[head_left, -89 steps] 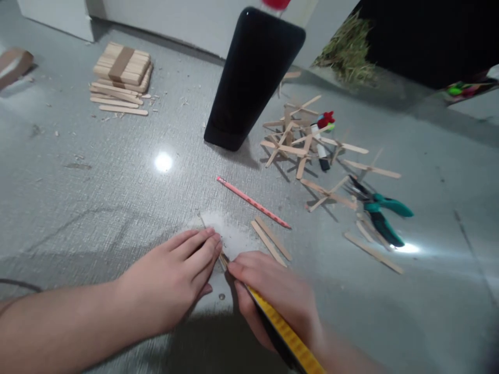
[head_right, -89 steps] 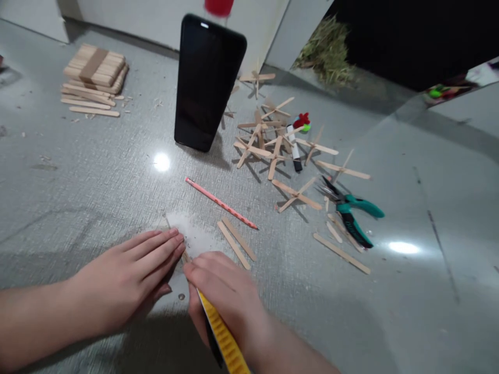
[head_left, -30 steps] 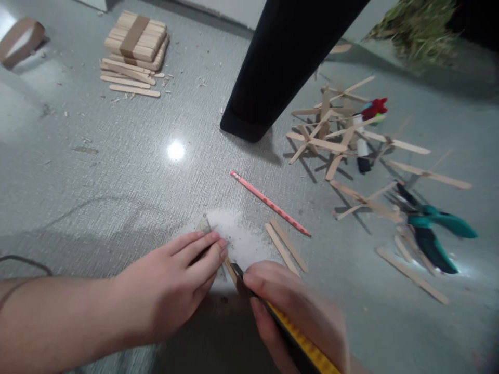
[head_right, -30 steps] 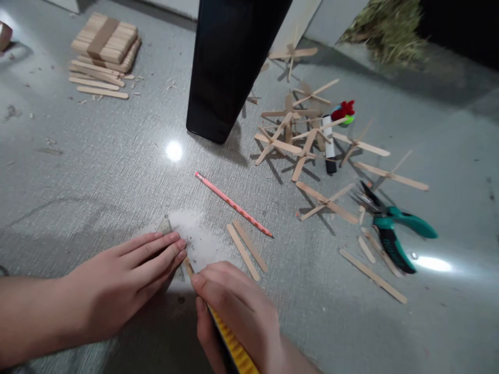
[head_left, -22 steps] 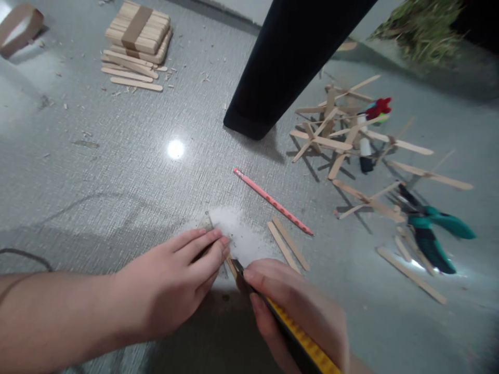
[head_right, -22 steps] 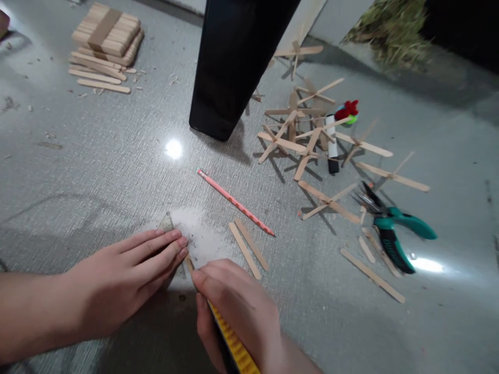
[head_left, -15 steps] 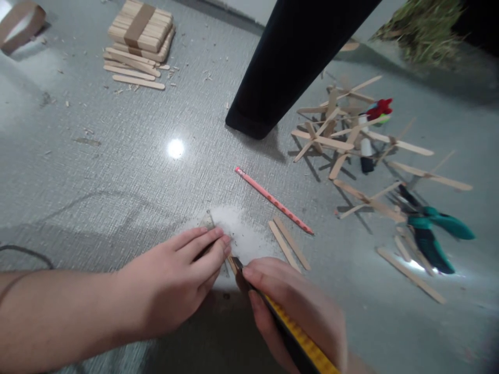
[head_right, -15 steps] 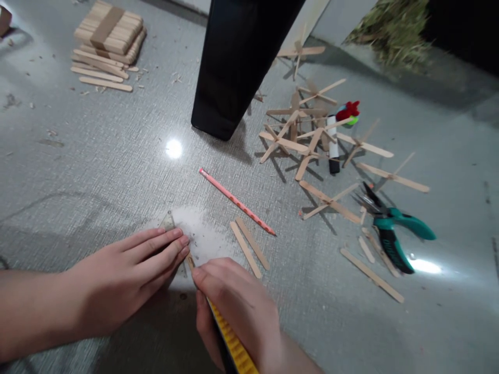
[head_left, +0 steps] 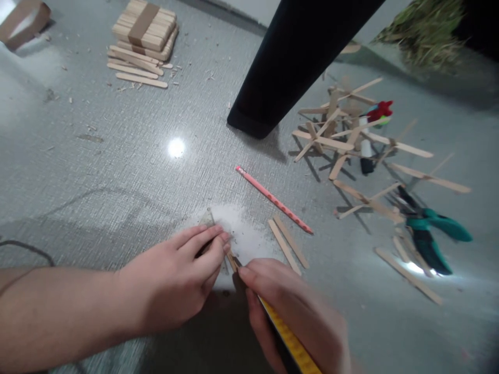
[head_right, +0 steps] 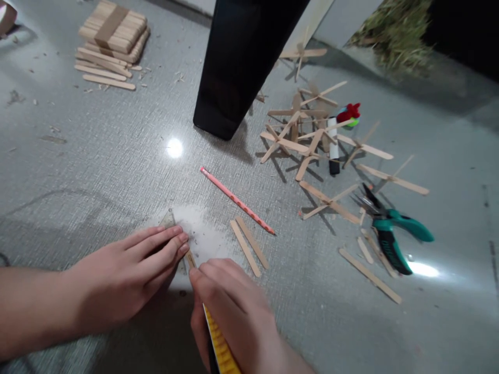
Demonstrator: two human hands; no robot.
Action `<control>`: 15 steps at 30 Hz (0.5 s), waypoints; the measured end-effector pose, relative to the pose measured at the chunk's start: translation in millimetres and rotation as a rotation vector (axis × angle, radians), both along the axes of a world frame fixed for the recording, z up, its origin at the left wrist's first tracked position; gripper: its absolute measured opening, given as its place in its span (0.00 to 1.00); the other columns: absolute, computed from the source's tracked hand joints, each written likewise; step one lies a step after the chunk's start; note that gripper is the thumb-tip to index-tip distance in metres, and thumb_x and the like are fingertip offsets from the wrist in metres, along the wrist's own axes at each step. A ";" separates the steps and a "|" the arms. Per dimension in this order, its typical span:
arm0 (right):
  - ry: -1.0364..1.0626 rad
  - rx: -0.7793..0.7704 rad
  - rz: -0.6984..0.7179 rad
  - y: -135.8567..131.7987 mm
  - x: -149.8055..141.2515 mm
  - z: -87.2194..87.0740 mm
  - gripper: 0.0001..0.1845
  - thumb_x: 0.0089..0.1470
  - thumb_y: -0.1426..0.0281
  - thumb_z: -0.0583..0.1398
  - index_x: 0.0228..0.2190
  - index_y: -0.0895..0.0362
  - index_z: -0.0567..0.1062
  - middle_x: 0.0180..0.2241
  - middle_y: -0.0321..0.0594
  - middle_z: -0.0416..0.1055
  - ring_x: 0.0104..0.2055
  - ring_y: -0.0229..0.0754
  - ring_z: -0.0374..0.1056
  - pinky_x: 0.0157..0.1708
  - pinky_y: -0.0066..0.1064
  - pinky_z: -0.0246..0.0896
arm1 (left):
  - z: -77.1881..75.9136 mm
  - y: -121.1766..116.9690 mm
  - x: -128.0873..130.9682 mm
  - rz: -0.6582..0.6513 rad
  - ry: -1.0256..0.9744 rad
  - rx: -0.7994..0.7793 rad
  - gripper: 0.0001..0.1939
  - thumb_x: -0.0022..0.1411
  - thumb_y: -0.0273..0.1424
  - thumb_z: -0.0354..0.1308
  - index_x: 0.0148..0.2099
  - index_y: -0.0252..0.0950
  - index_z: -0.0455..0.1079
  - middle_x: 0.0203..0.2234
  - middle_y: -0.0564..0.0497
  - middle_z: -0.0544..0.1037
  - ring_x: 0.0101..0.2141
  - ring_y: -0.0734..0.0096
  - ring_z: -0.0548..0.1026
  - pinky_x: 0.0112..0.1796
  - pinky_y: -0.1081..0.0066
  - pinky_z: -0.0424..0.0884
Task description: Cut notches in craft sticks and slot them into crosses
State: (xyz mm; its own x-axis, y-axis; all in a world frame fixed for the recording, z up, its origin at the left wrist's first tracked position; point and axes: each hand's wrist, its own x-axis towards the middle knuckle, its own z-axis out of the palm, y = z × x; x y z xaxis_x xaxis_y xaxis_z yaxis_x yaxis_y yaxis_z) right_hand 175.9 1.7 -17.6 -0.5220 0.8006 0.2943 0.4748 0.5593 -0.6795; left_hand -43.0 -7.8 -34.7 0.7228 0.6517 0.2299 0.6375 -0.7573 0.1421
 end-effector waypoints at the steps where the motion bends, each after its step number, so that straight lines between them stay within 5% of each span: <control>1: -0.004 -0.003 -0.001 -1.5 0.8 -0.2 0.15 0.57 0.83 0.56 0.42 0.56 0.74 0.30 0.40 0.77 0.35 0.44 0.78 0.28 0.30 0.74 | -0.9 -0.5 0.6 0.012 -0.012 -0.013 0.20 0.69 0.23 0.49 0.58 0.20 0.72 0.54 0.40 0.78 0.57 0.52 0.74 0.60 0.57 0.68; 12: 0.060 -0.026 0.015 -2.5 7.9 -2.5 0.19 0.55 0.84 0.57 0.45 0.56 0.73 0.31 0.40 0.77 0.35 0.43 0.78 0.30 0.28 0.75 | -0.4 -0.2 -2.2 0.032 -0.020 -0.133 0.21 0.71 0.24 0.46 0.61 0.23 0.70 0.60 0.39 0.74 0.61 0.56 0.71 0.64 0.61 0.65; 15: 0.082 -0.041 0.038 1.8 8.4 -0.6 0.18 0.53 0.85 0.56 0.43 0.55 0.72 0.32 0.39 0.77 0.35 0.40 0.78 0.33 0.26 0.76 | -1.7 -1.1 -3.2 -0.017 0.010 -0.102 0.22 0.70 0.27 0.48 0.60 0.22 0.71 0.61 0.38 0.73 0.62 0.51 0.69 0.67 0.59 0.60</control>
State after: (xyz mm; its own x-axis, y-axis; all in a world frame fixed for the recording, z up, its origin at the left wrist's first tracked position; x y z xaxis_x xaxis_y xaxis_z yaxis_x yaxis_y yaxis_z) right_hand 184.3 3.5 -18.2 -0.5278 0.7929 0.3046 0.3958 0.5469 -0.7378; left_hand -46.2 -8.8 -36.4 0.7359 0.6588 0.1560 0.6263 -0.7500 0.2129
